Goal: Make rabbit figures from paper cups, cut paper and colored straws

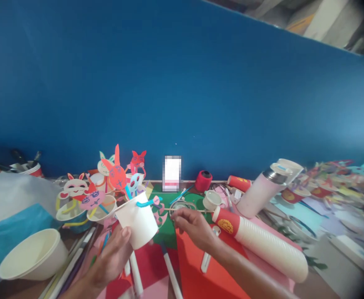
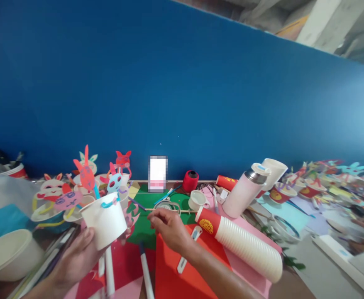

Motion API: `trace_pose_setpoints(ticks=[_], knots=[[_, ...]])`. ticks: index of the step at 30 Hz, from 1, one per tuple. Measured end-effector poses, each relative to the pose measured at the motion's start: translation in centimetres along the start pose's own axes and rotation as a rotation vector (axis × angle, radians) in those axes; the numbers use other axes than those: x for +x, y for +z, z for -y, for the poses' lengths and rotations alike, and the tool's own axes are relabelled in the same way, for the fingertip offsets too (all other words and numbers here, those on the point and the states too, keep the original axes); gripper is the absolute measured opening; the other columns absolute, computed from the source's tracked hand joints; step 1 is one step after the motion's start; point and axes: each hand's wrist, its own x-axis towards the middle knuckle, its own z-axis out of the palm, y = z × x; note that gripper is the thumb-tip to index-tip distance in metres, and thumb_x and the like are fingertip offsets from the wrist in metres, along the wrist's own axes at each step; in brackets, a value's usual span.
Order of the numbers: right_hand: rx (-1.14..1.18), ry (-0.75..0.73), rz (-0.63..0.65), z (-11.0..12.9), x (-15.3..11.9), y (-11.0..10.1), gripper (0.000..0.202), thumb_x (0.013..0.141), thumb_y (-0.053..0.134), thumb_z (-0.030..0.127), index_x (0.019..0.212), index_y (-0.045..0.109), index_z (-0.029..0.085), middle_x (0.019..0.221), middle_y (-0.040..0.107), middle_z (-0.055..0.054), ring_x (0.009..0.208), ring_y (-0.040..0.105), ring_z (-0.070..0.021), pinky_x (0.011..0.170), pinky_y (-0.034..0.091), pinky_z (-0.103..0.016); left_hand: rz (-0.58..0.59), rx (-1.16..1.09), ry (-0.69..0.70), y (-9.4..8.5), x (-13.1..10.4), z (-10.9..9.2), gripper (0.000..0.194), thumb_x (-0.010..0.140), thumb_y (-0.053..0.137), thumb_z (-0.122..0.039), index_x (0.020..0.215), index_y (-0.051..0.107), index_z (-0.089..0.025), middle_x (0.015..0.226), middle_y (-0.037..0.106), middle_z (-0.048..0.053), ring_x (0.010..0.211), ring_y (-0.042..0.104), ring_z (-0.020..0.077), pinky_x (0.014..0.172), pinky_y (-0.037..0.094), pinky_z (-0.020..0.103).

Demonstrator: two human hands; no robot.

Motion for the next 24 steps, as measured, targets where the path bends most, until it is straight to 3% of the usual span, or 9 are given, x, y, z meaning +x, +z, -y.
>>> trace_pose_setpoints(ticks=[3,7,10,14,19,24], knots=[[0.069,-0.024,-0.01,2.0,1.6,0.1,0.029,0.082,0.047,0.04,0.08,0.063,0.015,0.065,0.053,0.001,0.055,0.047,-0.0092,0.051,0.036,-0.02,0.069,0.033,0.041,0.1,-0.5,-0.5,0.036,0.065,0.064,-0.044,0.095,0.065,-0.023,0.091,0.071,0.004,0.096,0.06,0.0283,0.085,0.046,0.037],[0.049,-0.024,0.096,3.6,2.5,1.1,0.032,0.081,0.049,0.042,0.072,0.061,0.014,0.061,0.055,0.001,0.051,0.045,-0.008,0.048,0.032,-0.019,0.184,0.166,0.113,-0.2,-0.9,-0.9,0.049,0.068,0.062,-0.044,0.111,0.057,-0.022,0.106,0.066,0.008,0.109,0.05,0.0313,0.092,0.04,0.04],[0.01,-0.015,0.132,3.6,2.6,1.9,0.024,0.074,0.058,0.037,0.064,0.057,0.015,0.056,0.055,0.002,0.05,0.045,-0.0086,0.048,0.032,-0.019,0.203,0.224,0.139,-0.7,-0.6,-0.9,0.055,0.067,0.061,-0.045,0.116,0.054,-0.02,0.112,0.062,0.01,0.114,0.046,0.0333,0.093,0.039,0.042],[0.077,0.017,0.093,3.0,2.9,1.9,0.023,0.073,0.057,0.033,0.061,0.052,0.015,0.053,0.051,0.003,0.048,0.043,-0.0079,0.047,0.031,-0.019,0.24,0.12,0.132,-1.2,0.2,-1.2,0.048,0.071,0.057,-0.043,0.113,0.056,-0.021,0.111,0.063,0.009,0.113,0.047,0.0325,0.095,0.036,0.043],[0.101,0.04,0.085,2.5,3.3,1.1,0.023,0.075,0.055,0.033,0.06,0.048,0.017,0.048,0.045,0.006,0.042,0.034,-0.0057,0.042,0.025,-0.018,0.204,0.123,0.192,-1.4,0.6,-3.5,0.053,0.071,0.056,-0.044,0.115,0.055,-0.016,0.101,0.067,0.012,0.105,0.053,0.0343,0.092,0.039,0.045],[0.051,0.038,0.11,2.2,3.4,0.7,0.022,0.076,0.053,0.032,0.062,0.049,0.016,0.052,0.047,0.005,0.043,0.032,-0.0054,0.041,0.022,-0.018,0.197,0.304,0.178,-0.7,0.2,-5.3,0.054,0.065,0.062,-0.043,0.112,0.057,-0.017,0.098,0.068,0.012,0.099,0.056,0.0337,0.084,0.045,0.042]])
